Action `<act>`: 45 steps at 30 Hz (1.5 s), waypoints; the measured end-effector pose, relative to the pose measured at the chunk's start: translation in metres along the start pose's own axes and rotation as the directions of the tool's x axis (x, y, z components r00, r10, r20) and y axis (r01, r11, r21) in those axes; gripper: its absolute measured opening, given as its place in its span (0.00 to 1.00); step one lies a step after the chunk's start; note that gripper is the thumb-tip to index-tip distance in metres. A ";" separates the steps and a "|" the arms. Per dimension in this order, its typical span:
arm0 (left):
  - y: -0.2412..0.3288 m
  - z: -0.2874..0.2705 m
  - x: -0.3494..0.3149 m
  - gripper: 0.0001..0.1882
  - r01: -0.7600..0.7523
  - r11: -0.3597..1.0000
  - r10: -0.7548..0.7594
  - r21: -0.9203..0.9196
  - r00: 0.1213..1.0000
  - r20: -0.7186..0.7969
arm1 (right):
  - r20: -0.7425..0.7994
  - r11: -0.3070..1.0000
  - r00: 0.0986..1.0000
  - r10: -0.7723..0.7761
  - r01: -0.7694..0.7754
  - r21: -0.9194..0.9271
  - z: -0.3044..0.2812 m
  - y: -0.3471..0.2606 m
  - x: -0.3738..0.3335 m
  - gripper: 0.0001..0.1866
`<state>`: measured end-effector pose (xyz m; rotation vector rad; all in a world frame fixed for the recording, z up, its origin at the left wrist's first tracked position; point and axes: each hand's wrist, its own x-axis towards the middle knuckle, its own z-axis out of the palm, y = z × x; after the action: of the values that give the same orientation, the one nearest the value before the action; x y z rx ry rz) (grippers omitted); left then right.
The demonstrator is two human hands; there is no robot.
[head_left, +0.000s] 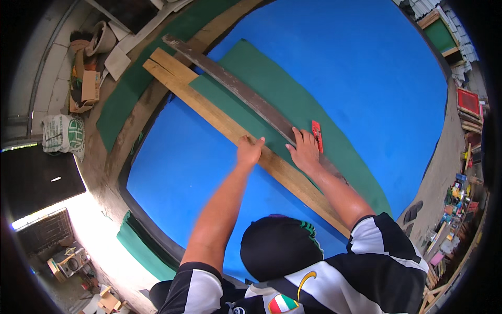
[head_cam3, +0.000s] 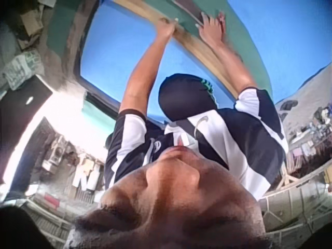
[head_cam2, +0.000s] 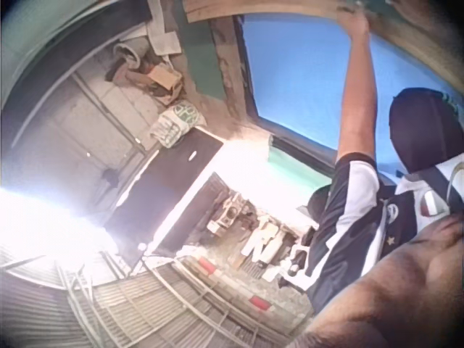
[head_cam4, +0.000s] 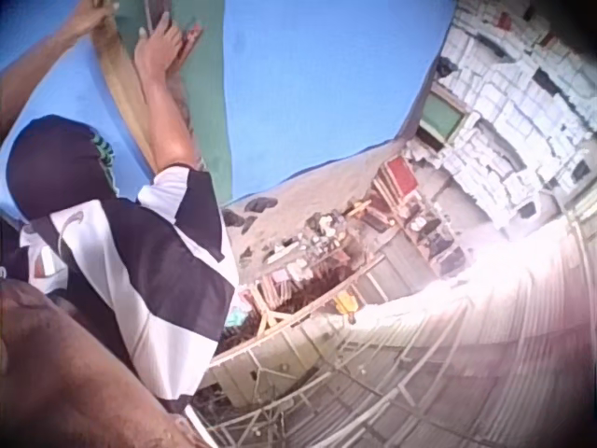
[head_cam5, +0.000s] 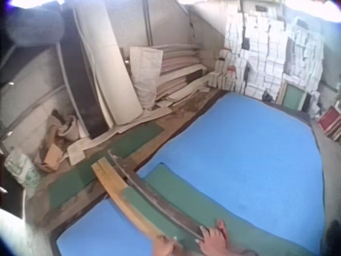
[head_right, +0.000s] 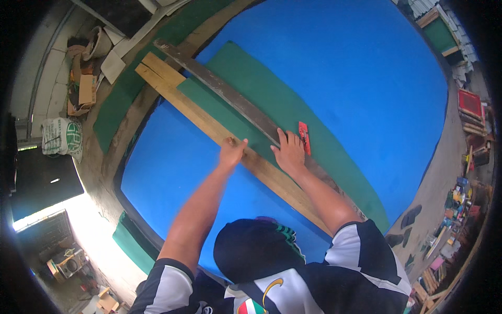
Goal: The person measures and cuts green and blue foam sheets using a utility knife and a wooden straightedge. They align the straightedge, cut along it, and stack the cut pieces.
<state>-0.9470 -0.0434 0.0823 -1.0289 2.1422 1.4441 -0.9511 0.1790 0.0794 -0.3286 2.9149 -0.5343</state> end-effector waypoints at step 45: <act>0.014 0.049 -0.052 0.12 -0.382 0.861 0.312 -0.335 0.918 -0.245 | -0.210 0.968 0.976 0.056 -0.105 -0.227 -0.042 0.124 0.015 0.22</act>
<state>-0.9276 0.0230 0.1043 -0.9596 2.3258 2.0733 -0.9968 0.3021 0.0714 -0.1917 3.1799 -0.2179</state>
